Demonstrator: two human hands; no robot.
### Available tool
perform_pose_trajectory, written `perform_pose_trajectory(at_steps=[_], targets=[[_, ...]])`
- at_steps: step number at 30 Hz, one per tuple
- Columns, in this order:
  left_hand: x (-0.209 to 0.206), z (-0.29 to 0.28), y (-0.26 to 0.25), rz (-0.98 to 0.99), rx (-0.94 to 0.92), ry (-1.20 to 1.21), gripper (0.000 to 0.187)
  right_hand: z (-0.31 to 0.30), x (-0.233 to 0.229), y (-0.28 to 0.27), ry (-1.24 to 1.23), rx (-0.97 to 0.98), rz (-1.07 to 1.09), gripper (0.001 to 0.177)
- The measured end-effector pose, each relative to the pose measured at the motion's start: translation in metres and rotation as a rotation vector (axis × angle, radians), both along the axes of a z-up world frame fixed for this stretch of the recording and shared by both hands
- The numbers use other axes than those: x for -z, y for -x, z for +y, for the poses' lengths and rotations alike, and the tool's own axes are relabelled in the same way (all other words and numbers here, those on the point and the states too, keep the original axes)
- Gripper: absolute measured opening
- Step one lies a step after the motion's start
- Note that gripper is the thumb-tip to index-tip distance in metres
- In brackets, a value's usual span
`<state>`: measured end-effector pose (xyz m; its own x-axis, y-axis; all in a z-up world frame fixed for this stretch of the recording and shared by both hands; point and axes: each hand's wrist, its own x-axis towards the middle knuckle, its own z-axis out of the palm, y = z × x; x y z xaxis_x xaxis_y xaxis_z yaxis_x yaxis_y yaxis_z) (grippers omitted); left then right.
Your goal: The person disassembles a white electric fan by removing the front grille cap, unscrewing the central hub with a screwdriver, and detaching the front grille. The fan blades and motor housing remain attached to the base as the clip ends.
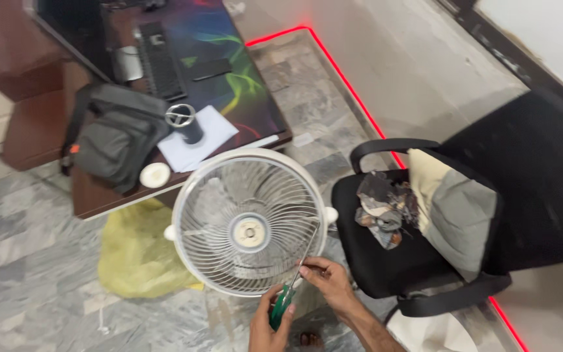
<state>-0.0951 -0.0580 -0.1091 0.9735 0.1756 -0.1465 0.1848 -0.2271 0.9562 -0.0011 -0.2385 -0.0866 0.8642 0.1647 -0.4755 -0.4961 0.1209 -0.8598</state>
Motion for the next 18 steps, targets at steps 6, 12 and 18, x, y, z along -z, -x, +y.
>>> perform_pose_trajectory(at_steps=[6,12,18], targets=[[-0.057,0.043,0.006,-0.003,-0.197,-0.019,0.039,0.033,0.038,-0.019,-0.081,-0.105,-0.096,0.045],[-0.077,0.083,0.017,-0.029,-0.301,-0.121,0.038,0.058,0.05,-0.04,-0.175,-0.062,-0.181,0.042],[-0.093,0.097,0.023,0.088,-0.297,-0.17,0.039,0.085,-0.007,-0.056,0.066,0.06,-0.178,0.034]])
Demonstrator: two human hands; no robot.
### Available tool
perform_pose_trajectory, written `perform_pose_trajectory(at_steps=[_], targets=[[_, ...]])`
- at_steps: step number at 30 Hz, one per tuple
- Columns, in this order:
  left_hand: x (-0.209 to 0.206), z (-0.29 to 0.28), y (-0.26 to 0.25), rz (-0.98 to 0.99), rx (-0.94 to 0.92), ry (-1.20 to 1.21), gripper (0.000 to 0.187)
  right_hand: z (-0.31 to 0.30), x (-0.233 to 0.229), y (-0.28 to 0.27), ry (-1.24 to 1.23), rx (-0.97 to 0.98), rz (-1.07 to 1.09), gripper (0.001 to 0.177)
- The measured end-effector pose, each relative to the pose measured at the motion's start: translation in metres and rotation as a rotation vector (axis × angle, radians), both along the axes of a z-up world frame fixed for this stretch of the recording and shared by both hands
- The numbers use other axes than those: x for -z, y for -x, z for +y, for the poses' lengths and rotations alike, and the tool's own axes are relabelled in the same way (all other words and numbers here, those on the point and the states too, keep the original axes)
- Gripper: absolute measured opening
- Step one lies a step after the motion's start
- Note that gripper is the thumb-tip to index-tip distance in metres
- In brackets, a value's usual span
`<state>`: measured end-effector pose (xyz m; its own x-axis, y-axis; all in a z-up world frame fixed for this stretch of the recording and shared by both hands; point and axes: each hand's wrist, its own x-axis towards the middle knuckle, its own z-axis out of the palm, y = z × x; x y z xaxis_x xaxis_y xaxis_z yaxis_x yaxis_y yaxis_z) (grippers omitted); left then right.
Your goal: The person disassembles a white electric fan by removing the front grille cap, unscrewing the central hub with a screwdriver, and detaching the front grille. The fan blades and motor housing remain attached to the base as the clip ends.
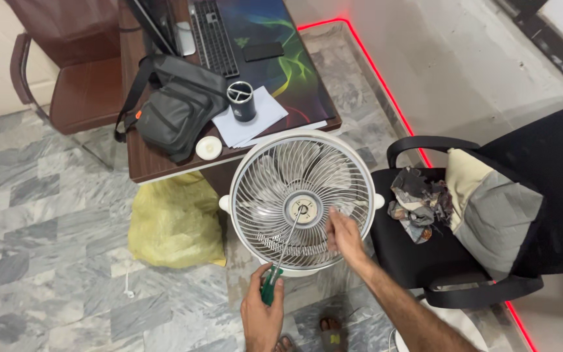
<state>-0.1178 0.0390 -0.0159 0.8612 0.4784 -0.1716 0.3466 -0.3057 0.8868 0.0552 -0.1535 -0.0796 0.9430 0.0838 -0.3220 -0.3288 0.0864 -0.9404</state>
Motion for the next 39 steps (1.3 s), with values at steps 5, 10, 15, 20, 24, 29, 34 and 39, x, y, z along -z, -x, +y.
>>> perform_pose_trajectory(at_steps=[5,10,15,20,24,29,34,39], targets=[[-0.003,-0.01,-0.006,-0.038,-0.079,-0.057,0.04,-0.004,-0.049,-0.047,0.436,-0.117,-0.375,0.039],[0.0,-0.021,-0.017,-0.149,-0.151,-0.161,0.036,-0.001,-0.067,-0.124,0.917,-0.092,-0.867,0.04],[-0.016,-0.038,-0.033,-0.113,-0.19,-0.373,0.031,0.003,-0.064,-0.172,1.003,-0.207,-1.007,0.041],[-0.041,-0.041,-0.044,-0.085,-0.128,-0.462,0.03,0.004,-0.058,-0.178,0.918,-0.239,-1.012,0.035],[-0.052,-0.036,-0.053,-0.102,-0.052,-0.554,0.027,0.007,-0.059,-0.177,0.865,-0.186,-1.066,0.03],[-0.06,-0.036,-0.062,-0.055,-0.003,-0.592,0.026,0.008,-0.059,-0.175,0.858,-0.163,-1.053,0.029],[-0.067,-0.036,-0.069,0.038,0.022,-0.564,0.028,0.006,-0.06,-0.177,0.843,-0.167,-1.033,0.029],[-0.069,-0.039,-0.073,-0.01,0.04,-0.584,0.028,0.006,-0.057,-0.178,0.824,-0.17,-1.02,0.028]])
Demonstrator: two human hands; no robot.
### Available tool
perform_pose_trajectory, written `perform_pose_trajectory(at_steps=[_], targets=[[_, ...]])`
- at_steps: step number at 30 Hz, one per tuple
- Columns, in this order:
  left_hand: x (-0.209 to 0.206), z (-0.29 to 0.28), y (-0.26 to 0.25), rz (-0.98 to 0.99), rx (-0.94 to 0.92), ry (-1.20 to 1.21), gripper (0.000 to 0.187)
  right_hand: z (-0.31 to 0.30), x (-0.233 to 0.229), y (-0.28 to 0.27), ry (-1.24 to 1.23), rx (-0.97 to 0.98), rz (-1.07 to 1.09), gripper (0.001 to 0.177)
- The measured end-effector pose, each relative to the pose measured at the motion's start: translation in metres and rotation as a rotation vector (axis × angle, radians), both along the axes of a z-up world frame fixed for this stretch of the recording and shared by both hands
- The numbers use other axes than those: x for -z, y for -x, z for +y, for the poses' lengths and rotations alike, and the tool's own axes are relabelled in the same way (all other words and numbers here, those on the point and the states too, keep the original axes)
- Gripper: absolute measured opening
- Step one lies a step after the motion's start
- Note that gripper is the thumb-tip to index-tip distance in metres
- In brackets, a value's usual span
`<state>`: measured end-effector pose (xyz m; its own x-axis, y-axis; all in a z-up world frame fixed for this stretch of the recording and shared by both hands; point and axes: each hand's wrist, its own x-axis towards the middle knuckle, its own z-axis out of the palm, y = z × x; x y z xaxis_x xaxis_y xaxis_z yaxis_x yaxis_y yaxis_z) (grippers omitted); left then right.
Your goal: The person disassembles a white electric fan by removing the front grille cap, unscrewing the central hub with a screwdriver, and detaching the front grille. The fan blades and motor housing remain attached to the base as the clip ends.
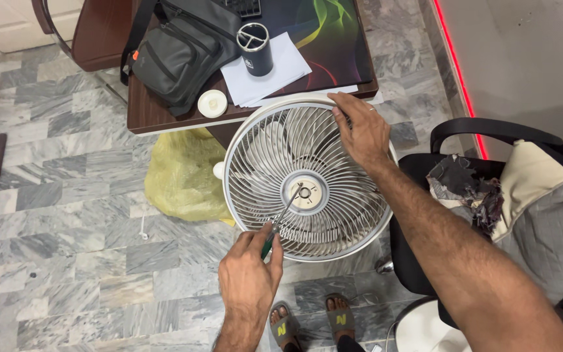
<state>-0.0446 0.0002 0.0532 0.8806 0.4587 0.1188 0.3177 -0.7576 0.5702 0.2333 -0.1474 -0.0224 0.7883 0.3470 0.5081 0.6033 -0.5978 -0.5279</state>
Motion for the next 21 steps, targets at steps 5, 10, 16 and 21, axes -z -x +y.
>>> perform_pose_trajectory(at_steps=[5,10,16,21], targets=[[-0.003,-0.002,0.0,0.04,-0.016,0.003,0.028,0.0,0.009,-0.004,0.026,0.013,0.014,0.031],[-0.009,0.003,0.005,-0.02,-0.017,-0.026,0.028,-0.001,0.017,-0.015,0.07,0.094,0.201,0.054],[-0.009,0.007,0.004,0.094,-0.047,0.013,0.028,-0.029,0.01,-0.041,0.285,0.177,0.726,0.074],[-0.007,0.007,0.0,0.07,-0.017,-0.011,0.028,-0.038,0.033,-0.042,0.21,0.156,0.558,0.084]])
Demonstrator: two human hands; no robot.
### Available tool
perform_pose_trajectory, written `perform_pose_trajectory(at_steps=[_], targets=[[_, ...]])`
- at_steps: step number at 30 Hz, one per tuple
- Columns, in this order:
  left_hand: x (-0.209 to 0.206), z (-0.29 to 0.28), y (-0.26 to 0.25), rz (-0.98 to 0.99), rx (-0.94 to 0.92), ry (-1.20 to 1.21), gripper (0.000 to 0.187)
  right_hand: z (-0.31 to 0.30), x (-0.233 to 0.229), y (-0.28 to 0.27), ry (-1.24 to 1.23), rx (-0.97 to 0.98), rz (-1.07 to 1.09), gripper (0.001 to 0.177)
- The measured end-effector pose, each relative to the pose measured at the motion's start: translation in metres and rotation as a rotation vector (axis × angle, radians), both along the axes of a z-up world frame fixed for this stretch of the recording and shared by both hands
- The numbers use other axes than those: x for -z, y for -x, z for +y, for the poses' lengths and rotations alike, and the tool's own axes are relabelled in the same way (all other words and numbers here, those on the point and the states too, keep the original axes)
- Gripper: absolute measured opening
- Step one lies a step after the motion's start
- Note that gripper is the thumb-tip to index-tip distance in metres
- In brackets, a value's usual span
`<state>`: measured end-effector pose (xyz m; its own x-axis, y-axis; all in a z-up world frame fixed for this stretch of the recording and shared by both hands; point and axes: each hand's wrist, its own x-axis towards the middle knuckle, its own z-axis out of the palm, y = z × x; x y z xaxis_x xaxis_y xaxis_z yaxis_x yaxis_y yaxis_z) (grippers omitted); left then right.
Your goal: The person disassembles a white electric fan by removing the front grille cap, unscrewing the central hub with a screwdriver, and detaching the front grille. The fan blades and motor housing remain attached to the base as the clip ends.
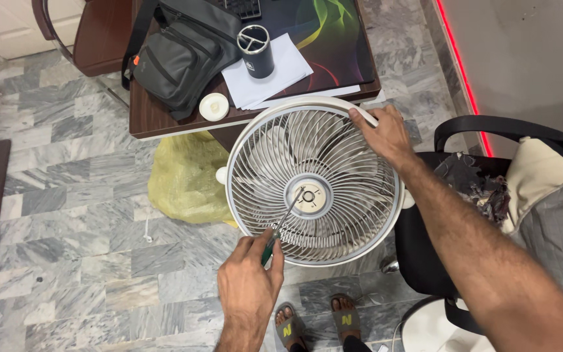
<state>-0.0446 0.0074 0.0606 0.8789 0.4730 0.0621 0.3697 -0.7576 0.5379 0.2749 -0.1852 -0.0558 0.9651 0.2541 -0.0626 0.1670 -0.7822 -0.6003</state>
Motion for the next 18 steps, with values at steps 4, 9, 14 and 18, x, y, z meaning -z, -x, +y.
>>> perform_pose_trajectory(at_steps=[4,9,14,18], targets=[[0.002,-0.002,-0.001,-0.047,0.019,-0.055,0.028,-0.003,0.014,-0.005,-0.018,-0.005,-0.056,0.092],[0.0,-0.003,-0.002,0.02,0.006,0.006,0.028,-0.003,0.012,-0.005,-0.005,0.005,-0.037,0.091],[0.0,-0.005,-0.004,-0.002,0.028,-0.023,0.028,-0.002,0.011,-0.003,-0.015,-0.006,-0.049,0.093],[-0.002,-0.006,-0.005,0.032,0.029,-0.018,0.028,-0.002,0.015,-0.005,-0.011,-0.002,-0.031,0.095]])
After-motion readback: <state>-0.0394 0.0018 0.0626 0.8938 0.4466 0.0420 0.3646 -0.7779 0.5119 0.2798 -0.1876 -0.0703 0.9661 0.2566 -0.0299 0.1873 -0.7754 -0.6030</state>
